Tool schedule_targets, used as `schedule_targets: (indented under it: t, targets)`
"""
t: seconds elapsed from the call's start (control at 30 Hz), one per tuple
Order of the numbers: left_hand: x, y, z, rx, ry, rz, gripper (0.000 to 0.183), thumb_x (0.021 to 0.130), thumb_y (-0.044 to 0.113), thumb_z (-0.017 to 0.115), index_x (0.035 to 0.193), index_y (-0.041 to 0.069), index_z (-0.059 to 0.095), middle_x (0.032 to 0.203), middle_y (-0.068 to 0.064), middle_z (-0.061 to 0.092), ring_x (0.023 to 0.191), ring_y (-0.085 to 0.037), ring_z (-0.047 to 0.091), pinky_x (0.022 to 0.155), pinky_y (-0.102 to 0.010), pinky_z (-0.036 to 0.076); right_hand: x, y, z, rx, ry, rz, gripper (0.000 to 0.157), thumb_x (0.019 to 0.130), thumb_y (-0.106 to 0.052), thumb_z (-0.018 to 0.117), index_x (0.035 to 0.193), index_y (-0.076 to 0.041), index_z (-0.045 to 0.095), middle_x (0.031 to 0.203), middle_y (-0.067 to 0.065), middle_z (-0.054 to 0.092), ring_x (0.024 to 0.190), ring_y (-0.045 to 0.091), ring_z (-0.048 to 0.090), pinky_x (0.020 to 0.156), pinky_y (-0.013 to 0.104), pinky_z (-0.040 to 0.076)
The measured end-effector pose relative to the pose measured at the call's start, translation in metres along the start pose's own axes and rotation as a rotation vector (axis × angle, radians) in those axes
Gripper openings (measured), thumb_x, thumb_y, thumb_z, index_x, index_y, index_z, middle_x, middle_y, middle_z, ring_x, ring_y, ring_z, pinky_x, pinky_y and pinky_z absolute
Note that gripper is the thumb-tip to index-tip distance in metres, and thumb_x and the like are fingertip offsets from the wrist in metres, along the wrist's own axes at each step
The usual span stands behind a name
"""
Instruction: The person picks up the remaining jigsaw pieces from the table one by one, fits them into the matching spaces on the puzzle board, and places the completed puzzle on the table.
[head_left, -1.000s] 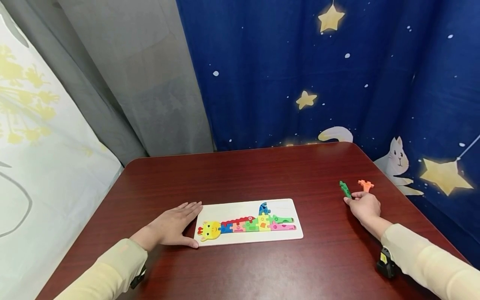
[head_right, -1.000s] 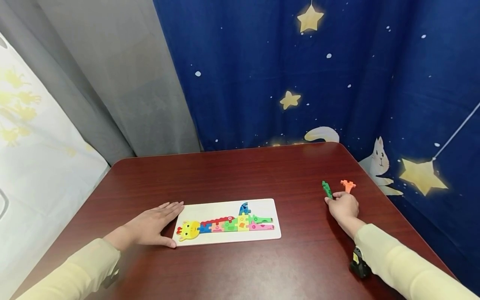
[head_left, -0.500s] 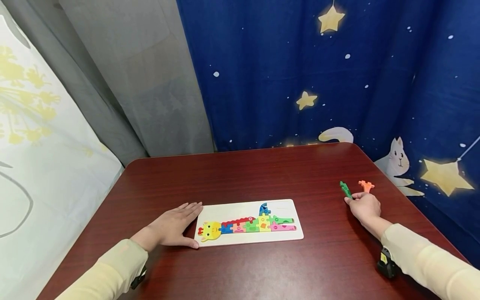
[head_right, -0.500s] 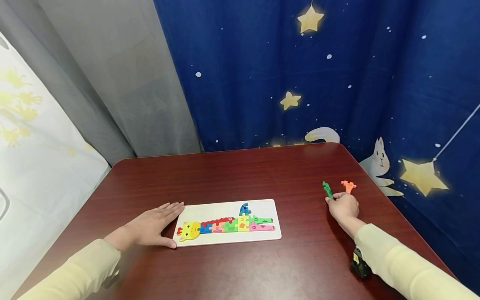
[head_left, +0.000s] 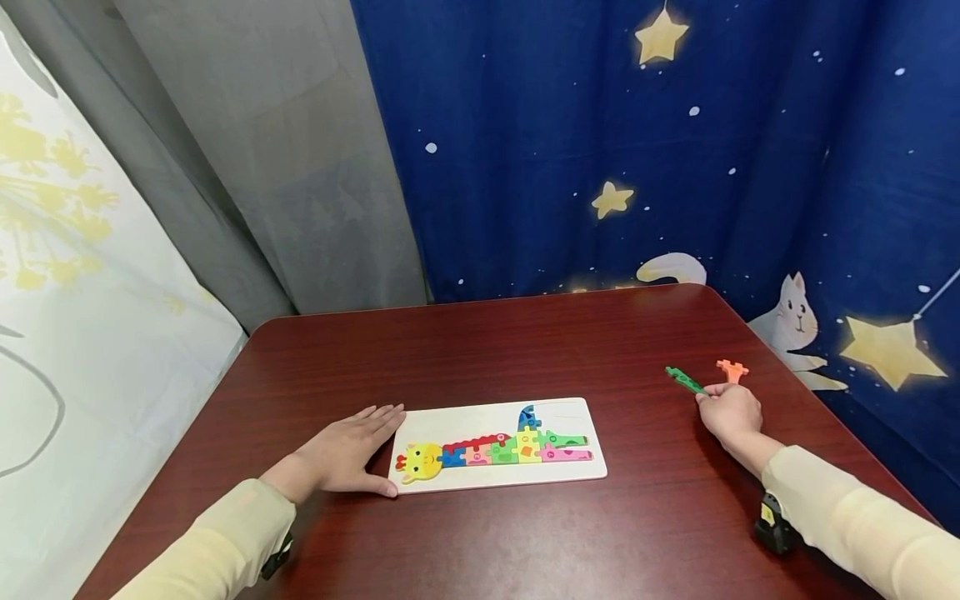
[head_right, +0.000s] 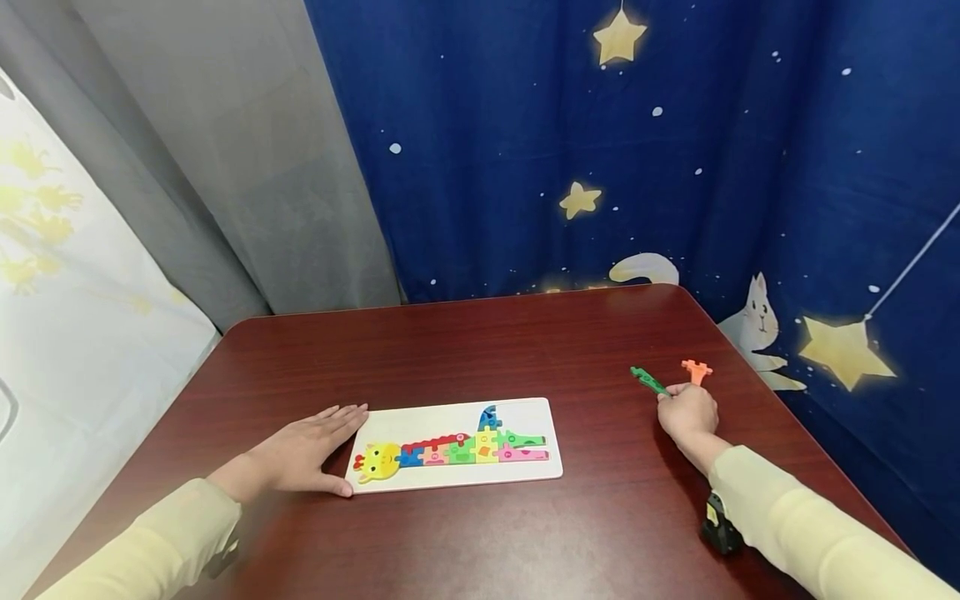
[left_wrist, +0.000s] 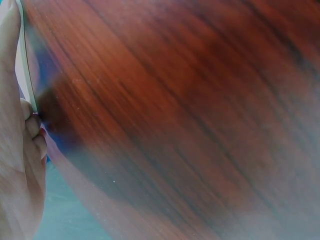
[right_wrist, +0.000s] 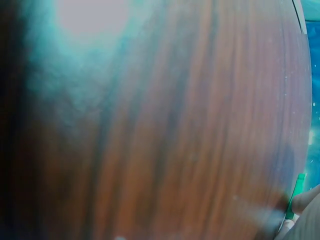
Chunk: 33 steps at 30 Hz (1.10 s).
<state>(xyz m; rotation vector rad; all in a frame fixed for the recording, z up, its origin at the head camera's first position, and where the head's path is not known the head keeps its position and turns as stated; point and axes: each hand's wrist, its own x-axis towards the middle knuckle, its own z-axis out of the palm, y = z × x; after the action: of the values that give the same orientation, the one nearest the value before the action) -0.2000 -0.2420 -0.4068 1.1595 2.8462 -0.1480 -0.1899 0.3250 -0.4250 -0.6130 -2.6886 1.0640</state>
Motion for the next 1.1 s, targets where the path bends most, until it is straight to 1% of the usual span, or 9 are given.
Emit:
schedule_targets:
  t: [0.37, 0.5, 0.73, 0.87, 1.1]
  targets:
    - [-0.001, 0.001, -0.001, -0.002, -0.003, 0.002, 0.115, 0.075, 0.088, 0.039, 0.152, 0.003, 0.029, 0.157, -0.011, 0.028, 0.142, -0.028, 0.027, 0.115, -0.043, 0.024, -0.001, -0.001, -0.002, -0.006, -0.018, -0.016, 0.026, 0.094, -0.012, 0.056, 0.105, 0.009, 0.066, 0.094, 0.023, 0.066, 0.098, 0.045, 0.051, 0.081, 0.056, 0.04]
    - [-0.001, 0.0, -0.001, -0.002, -0.007, 0.001, 0.115, 0.075, 0.088, 0.039, 0.152, 0.003, 0.029, 0.157, -0.011, 0.028, 0.143, -0.027, 0.027, 0.115, -0.043, 0.024, -0.002, -0.003, -0.003, -0.01, -0.035, -0.024, 0.026, 0.095, -0.013, 0.056, 0.106, 0.009, 0.066, 0.094, 0.022, 0.066, 0.096, 0.043, 0.052, 0.079, 0.055, 0.041]
    - [-0.001, -0.001, -0.001, 0.01, -0.014, -0.003, 0.116, 0.075, 0.088, 0.038, 0.153, 0.004, 0.028, 0.157, -0.01, 0.027, 0.143, -0.027, 0.026, 0.115, -0.042, 0.023, -0.003, -0.004, -0.004, 0.003, -0.036, -0.052, 0.024, 0.095, -0.011, 0.056, 0.105, 0.009, 0.065, 0.09, 0.019, 0.066, 0.092, 0.041, 0.052, 0.077, 0.053, 0.043]
    - [-0.002, 0.0, -0.002, -0.003, -0.015, -0.004, 0.115, 0.075, 0.088, 0.039, 0.153, 0.004, 0.028, 0.157, -0.01, 0.027, 0.143, -0.027, 0.026, 0.115, -0.042, 0.024, -0.002, -0.005, -0.004, -0.004, -0.037, -0.074, 0.025, 0.095, -0.011, 0.056, 0.106, 0.008, 0.066, 0.088, 0.017, 0.067, 0.091, 0.039, 0.054, 0.075, 0.049, 0.044]
    - [-0.002, 0.001, -0.005, -0.017, -0.019, -0.005, 0.115, 0.075, 0.088, 0.039, 0.153, 0.004, 0.028, 0.157, -0.01, 0.027, 0.143, -0.028, 0.026, 0.115, -0.043, 0.024, -0.001, -0.013, -0.003, 0.005, -0.041, -0.114, 0.024, 0.096, -0.012, 0.057, 0.108, 0.007, 0.065, 0.091, 0.017, 0.066, 0.087, 0.034, 0.056, 0.068, 0.039, 0.042]
